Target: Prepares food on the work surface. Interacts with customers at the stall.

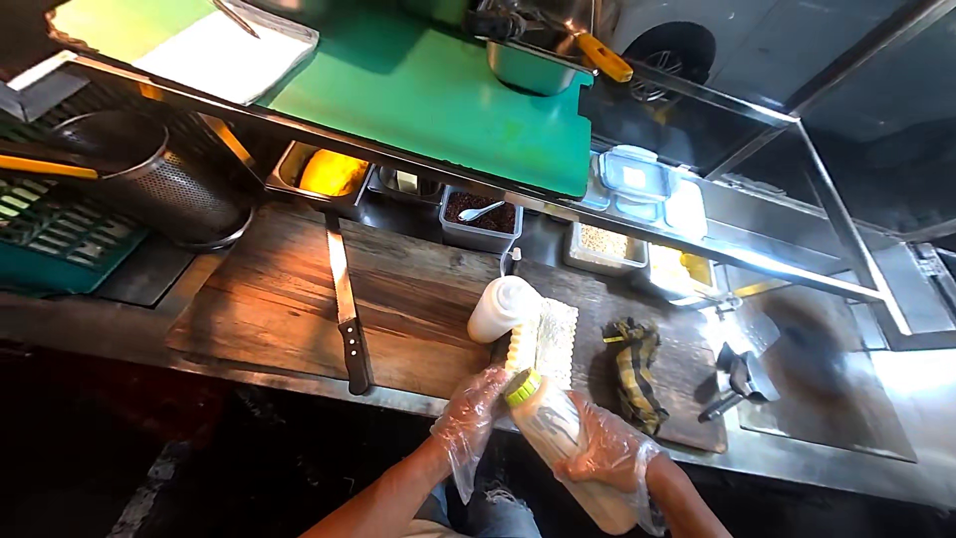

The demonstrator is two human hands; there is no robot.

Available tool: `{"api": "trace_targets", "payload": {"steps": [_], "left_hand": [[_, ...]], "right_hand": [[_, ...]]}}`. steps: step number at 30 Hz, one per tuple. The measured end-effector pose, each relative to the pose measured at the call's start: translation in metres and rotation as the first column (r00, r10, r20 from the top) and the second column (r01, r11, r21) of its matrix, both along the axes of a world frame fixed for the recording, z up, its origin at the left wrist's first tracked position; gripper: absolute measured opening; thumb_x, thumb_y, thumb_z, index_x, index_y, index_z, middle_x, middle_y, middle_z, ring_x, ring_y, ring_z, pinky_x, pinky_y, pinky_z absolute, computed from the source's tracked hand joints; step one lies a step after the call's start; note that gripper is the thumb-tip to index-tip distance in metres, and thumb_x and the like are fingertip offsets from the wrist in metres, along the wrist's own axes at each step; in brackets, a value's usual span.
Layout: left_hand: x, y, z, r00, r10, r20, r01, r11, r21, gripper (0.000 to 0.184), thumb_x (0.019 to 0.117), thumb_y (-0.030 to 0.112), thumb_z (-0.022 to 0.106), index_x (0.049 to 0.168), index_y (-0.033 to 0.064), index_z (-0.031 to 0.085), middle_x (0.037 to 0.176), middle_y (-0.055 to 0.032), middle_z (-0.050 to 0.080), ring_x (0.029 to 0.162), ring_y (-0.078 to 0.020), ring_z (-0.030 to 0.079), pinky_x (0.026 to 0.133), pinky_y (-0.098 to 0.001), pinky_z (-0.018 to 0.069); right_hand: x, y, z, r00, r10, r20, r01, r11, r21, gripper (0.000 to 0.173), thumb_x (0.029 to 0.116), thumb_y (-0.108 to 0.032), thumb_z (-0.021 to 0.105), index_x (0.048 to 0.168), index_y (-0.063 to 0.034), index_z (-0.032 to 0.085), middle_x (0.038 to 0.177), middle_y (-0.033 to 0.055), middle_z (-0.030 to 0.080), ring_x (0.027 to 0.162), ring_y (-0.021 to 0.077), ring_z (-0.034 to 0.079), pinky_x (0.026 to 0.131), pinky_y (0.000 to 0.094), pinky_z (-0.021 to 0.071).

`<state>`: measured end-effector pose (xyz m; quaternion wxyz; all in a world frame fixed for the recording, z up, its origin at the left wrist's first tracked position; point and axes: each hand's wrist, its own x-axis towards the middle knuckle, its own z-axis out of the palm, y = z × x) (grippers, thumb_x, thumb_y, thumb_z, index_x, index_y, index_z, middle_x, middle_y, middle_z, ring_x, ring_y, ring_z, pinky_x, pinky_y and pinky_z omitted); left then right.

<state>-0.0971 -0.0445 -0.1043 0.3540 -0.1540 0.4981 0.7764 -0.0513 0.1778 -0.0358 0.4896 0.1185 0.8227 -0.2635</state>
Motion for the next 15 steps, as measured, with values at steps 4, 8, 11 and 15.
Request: {"api": "trace_targets", "payload": {"steps": [4,8,11,15], "left_hand": [[0.000,0.001,-0.004,0.998,-0.040,-0.050,0.037,0.998,-0.059,0.034,0.1081,0.019,0.048,0.130,-0.0032,0.062,0.124,-0.0151,0.068,0.113,-0.0207,0.068,0.098,-0.0372,0.0575],[0.002,0.002,-0.005,0.991,-0.076,-0.107,0.065,0.992,-0.107,0.034,0.1086,0.021,0.048,0.129,-0.0015,0.063,0.123,-0.0128,0.069,0.113,-0.0173,0.067,0.098,-0.0347,0.0567],[0.001,0.002,-0.006,0.978,-0.108,-0.176,0.078,0.983,-0.168,0.033,0.1077,0.023,0.049,0.125,0.0005,0.067,0.121,-0.0103,0.070,0.113,-0.0140,0.066,0.099,-0.0320,0.0549],[-0.006,0.000,0.001,0.992,-0.085,-0.098,0.075,0.992,-0.105,0.034,0.1086,0.025,0.047,0.121,-0.0003,0.067,0.112,-0.0098,0.072,0.105,-0.0149,0.068,0.095,-0.0324,0.0559]], "right_hand": [[-0.010,0.008,0.004,0.999,0.036,0.018,-0.035,0.997,-0.062,0.106,0.0707,-0.042,0.090,0.155,-0.0107,0.033,0.136,0.0185,0.060,0.124,0.0314,0.061,0.106,0.0536,0.0486],[-0.021,0.016,0.006,0.992,0.108,0.057,-0.101,0.988,-0.117,0.101,0.0738,-0.040,0.090,0.154,-0.0098,0.035,0.133,0.0201,0.061,0.123,0.0329,0.062,0.104,0.0550,0.0494],[-0.027,0.020,0.002,0.985,0.135,0.108,-0.107,0.967,-0.229,0.093,0.0763,-0.033,0.090,0.151,-0.0100,0.038,0.129,0.0192,0.063,0.119,0.0308,0.063,0.102,0.0536,0.0506],[-0.015,0.022,-0.005,0.989,0.040,0.139,0.029,0.887,-0.461,0.092,0.0728,-0.014,0.091,0.150,-0.0115,0.041,0.129,0.0140,0.063,0.115,0.0226,0.065,0.100,0.0451,0.0539]]}}
